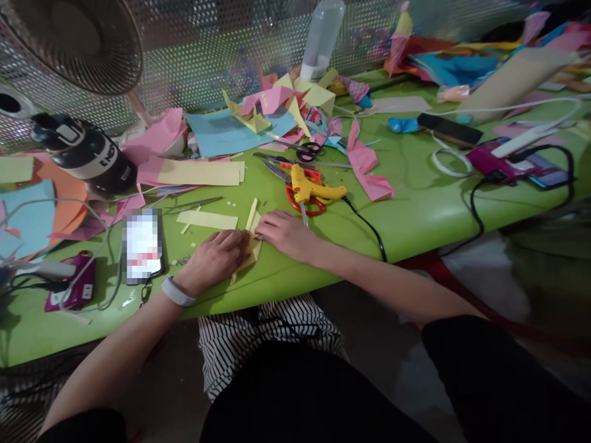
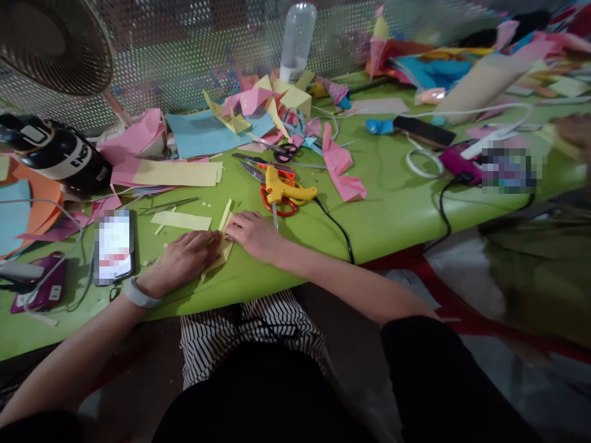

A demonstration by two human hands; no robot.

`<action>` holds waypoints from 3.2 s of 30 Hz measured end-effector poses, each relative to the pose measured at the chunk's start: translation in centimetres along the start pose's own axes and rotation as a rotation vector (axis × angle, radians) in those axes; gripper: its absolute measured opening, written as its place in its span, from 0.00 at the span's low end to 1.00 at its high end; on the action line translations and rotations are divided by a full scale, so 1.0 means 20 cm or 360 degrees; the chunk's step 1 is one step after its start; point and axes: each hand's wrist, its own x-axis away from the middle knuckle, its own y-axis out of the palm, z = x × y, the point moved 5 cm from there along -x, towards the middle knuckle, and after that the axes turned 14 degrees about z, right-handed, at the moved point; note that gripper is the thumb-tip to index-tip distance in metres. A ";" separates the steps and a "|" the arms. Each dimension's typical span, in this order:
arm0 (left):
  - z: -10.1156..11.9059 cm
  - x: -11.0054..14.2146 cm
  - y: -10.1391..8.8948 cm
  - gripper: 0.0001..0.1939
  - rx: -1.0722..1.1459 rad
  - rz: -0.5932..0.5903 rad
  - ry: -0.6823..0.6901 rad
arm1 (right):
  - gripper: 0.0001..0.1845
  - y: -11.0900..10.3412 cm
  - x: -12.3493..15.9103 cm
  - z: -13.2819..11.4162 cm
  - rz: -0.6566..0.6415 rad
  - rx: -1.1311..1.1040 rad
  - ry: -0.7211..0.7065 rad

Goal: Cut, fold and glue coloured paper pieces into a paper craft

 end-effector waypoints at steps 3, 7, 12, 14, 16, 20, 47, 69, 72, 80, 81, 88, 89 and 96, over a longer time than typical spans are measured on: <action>0.02 0.00 0.00 0.15 0.0060 0.0051 -0.0019 | 0.11 0.00 -0.01 0.01 0.0022 -0.0010 0.0007; 0.07 -0.02 0.01 0.17 -0.0036 0.0039 -0.0024 | 0.10 0.00 -0.01 0.03 0.0042 -0.0073 0.0037; 0.12 -0.06 0.03 0.17 -0.0272 0.0038 0.0026 | 0.08 -0.01 -0.02 0.06 0.0006 -0.0121 0.0233; 0.11 -0.06 0.03 0.16 -0.0342 0.0059 0.0084 | 0.07 -0.01 -0.03 0.07 -0.0027 -0.0102 0.0368; 0.11 -0.05 0.02 0.15 -0.0390 0.0088 0.0130 | 0.06 -0.01 -0.03 0.07 -0.0048 -0.0063 0.0467; 0.10 -0.05 0.02 0.15 -0.0404 0.0111 0.0188 | 0.06 -0.01 -0.03 0.06 -0.0049 0.0004 0.0556; 0.08 -0.04 -0.04 0.21 -0.0197 0.0158 0.0293 | 0.05 -0.01 -0.03 0.07 0.0028 -0.0182 0.0790; 0.09 -0.05 -0.05 0.13 -0.0239 0.0100 0.0329 | 0.06 0.01 -0.03 0.05 0.0075 -0.0075 0.0833; 0.09 -0.06 -0.05 0.13 -0.0282 0.0100 0.0340 | 0.06 0.01 -0.03 0.05 0.0067 -0.0080 0.0825; 0.09 -0.06 -0.05 0.19 -0.0253 0.0125 0.0326 | 0.05 0.01 -0.03 0.04 0.0064 -0.0073 0.0857; 0.09 -0.06 -0.05 0.20 -0.0260 0.0128 0.0330 | 0.05 0.01 -0.03 0.04 0.0082 -0.0073 0.0853; 0.07 -0.05 -0.01 0.21 -0.0347 -0.0051 0.0270 | 0.04 0.02 -0.02 0.05 0.0106 -0.0074 0.0872; 0.07 -0.05 -0.01 0.21 -0.0350 -0.0057 0.0263 | 0.04 0.02 -0.02 0.05 0.0099 -0.0069 0.0874; 0.07 -0.05 0.00 0.23 -0.0303 -0.0052 0.0236 | 0.10 -0.02 0.00 0.05 0.0126 -0.0186 0.0839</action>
